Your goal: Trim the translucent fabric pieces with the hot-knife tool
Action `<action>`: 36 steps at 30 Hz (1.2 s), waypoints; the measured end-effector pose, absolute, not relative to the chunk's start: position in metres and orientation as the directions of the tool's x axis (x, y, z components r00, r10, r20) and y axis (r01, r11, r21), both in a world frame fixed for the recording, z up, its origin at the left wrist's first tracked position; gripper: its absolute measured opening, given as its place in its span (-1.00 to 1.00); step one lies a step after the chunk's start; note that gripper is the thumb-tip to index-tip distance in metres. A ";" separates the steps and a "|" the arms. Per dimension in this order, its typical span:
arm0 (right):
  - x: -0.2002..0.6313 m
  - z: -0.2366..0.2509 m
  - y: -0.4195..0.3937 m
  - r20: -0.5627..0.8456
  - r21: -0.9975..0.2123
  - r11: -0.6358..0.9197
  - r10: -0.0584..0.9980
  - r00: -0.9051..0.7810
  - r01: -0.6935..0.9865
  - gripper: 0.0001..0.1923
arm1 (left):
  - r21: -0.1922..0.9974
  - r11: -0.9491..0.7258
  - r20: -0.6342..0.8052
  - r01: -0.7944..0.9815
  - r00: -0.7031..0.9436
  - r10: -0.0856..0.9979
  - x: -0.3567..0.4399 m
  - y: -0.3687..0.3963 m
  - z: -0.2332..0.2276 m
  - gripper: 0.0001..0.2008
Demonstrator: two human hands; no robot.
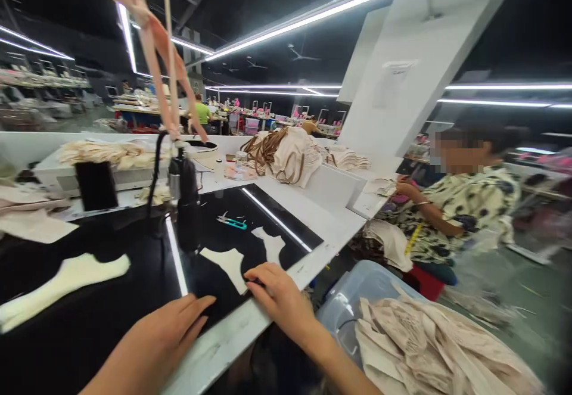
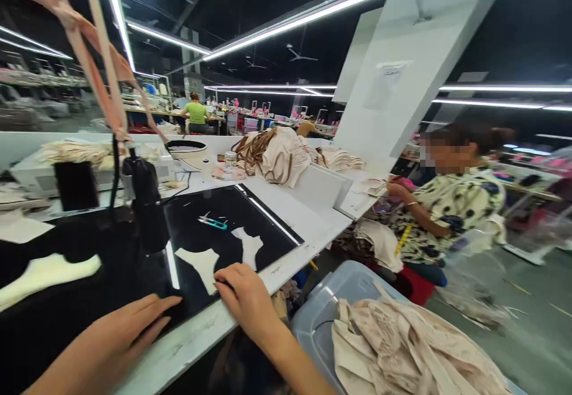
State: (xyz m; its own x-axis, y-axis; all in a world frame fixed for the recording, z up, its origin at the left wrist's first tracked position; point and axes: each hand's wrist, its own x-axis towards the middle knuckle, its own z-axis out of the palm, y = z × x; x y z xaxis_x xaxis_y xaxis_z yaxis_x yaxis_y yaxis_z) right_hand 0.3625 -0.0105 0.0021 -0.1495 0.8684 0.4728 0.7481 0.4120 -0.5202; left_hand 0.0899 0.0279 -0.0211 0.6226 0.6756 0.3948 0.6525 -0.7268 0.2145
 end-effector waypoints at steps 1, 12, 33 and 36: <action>0.365 0.001 -0.011 0.470 -0.536 0.410 0.871 -0.142 0.738 -0.87 | 0.180 -0.735 0.319 0.654 0.668 0.672 0.101 0.024 -0.012 -0.65; 0.368 -0.007 0.004 0.403 -0.451 0.443 0.876 -0.265 0.775 -0.81 | 0.173 -0.630 0.126 0.757 0.618 0.776 0.141 0.028 0.005 -0.69; 0.354 -0.006 0.010 0.344 -0.418 0.322 0.922 -0.180 0.849 -0.83 | 0.135 -0.599 0.022 0.790 0.602 0.798 0.140 0.026 0.010 -0.61; 0.358 -0.005 0.011 0.305 -0.539 0.279 0.944 -0.124 0.795 -0.82 | 0.096 -0.602 -0.004 0.793 0.605 0.797 0.146 0.023 0.018 -0.63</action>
State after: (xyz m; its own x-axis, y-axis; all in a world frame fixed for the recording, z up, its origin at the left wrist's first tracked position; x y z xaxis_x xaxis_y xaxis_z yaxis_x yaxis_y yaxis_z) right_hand 0.3580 0.0109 -0.0049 -0.1244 0.9443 0.3045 0.7947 0.2786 -0.5392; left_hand 0.1461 0.0234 0.0179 0.6046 0.7965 -0.0040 0.7931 -0.6016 0.0956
